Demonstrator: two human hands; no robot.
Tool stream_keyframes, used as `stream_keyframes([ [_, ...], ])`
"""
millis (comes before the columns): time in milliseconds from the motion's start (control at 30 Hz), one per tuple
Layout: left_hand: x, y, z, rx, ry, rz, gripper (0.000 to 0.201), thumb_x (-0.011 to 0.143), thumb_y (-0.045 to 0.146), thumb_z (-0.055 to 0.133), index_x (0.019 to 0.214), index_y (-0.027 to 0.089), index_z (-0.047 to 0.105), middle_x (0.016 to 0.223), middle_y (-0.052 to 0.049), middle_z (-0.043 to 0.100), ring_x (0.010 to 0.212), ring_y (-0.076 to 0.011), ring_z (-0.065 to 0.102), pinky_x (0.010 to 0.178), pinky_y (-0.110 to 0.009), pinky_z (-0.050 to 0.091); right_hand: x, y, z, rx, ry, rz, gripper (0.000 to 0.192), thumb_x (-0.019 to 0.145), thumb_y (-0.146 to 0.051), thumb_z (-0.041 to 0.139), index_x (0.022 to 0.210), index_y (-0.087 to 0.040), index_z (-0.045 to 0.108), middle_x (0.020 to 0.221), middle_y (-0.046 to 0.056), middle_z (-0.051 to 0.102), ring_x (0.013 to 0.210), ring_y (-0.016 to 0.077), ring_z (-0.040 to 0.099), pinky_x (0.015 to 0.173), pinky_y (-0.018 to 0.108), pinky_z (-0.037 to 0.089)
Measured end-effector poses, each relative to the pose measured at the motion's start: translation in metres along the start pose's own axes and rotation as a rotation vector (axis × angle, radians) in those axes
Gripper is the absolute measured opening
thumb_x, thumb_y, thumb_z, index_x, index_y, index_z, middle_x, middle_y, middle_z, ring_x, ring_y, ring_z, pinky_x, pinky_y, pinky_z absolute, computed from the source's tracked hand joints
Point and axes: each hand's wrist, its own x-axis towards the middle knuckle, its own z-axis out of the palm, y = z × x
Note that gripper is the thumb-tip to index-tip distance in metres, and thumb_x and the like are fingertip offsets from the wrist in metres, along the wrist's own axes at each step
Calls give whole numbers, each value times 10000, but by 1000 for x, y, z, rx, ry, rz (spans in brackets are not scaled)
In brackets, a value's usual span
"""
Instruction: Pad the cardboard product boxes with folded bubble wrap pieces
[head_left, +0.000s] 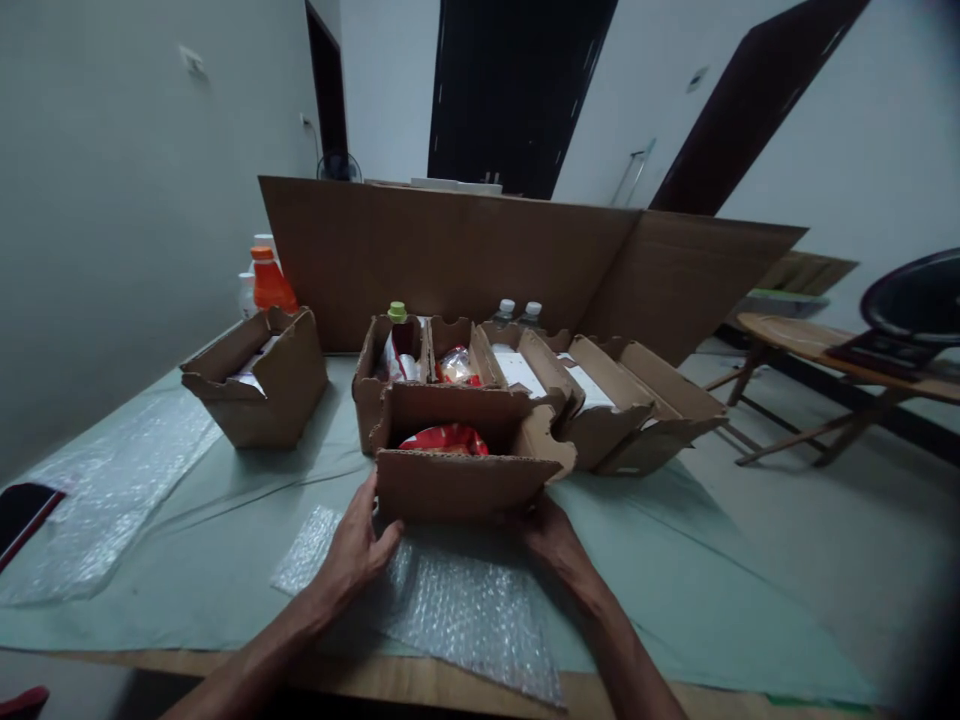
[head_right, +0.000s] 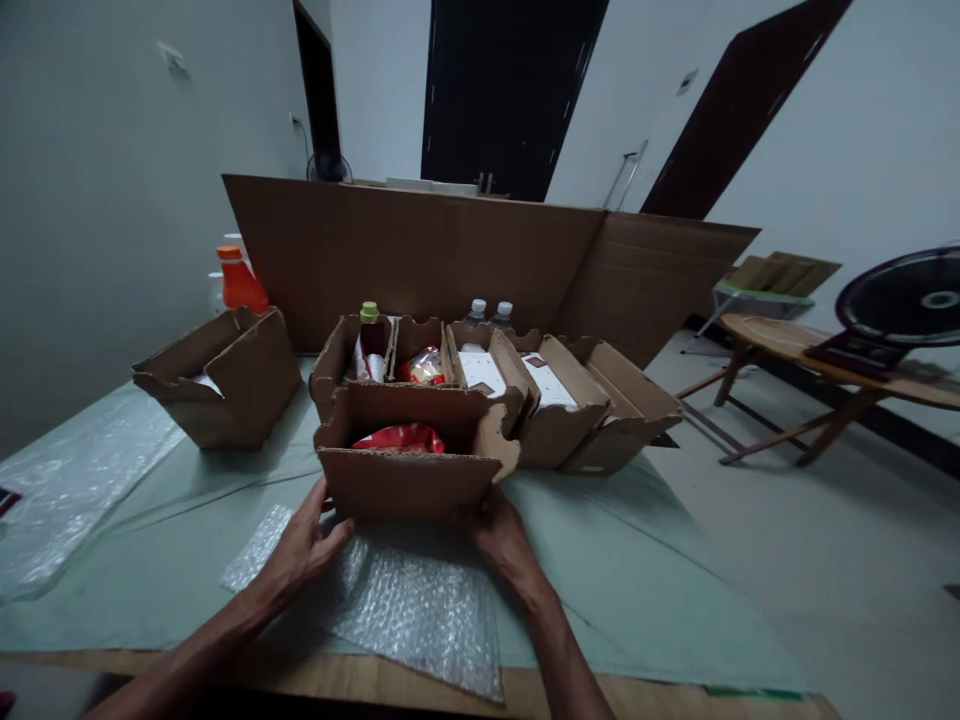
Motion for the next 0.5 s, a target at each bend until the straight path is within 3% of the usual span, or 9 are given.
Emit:
stream_keyframes([
  [233, -2, 3, -1, 56, 116, -91, 521, 847, 336, 560, 1336, 172, 480, 1222, -127, 648, 1119, -287, 636, 974, -462, 509, 4, 15, 15, 64, 21, -12, 524, 684, -404, 687, 1145, -163, 617, 1074, 111, 730, 945, 286, 658, 763, 353, 520],
  [500, 2, 7, 18, 85, 133, -69, 465, 855, 342, 545, 1285, 176, 486, 1209, -138, 634, 1141, -301, 617, 955, -470, 509, 1, 17, 4, 5, 90, 9, 415, 734, -446, 621, 1040, -167, 618, 975, 111, 734, 829, 273, 660, 694, 348, 502],
])
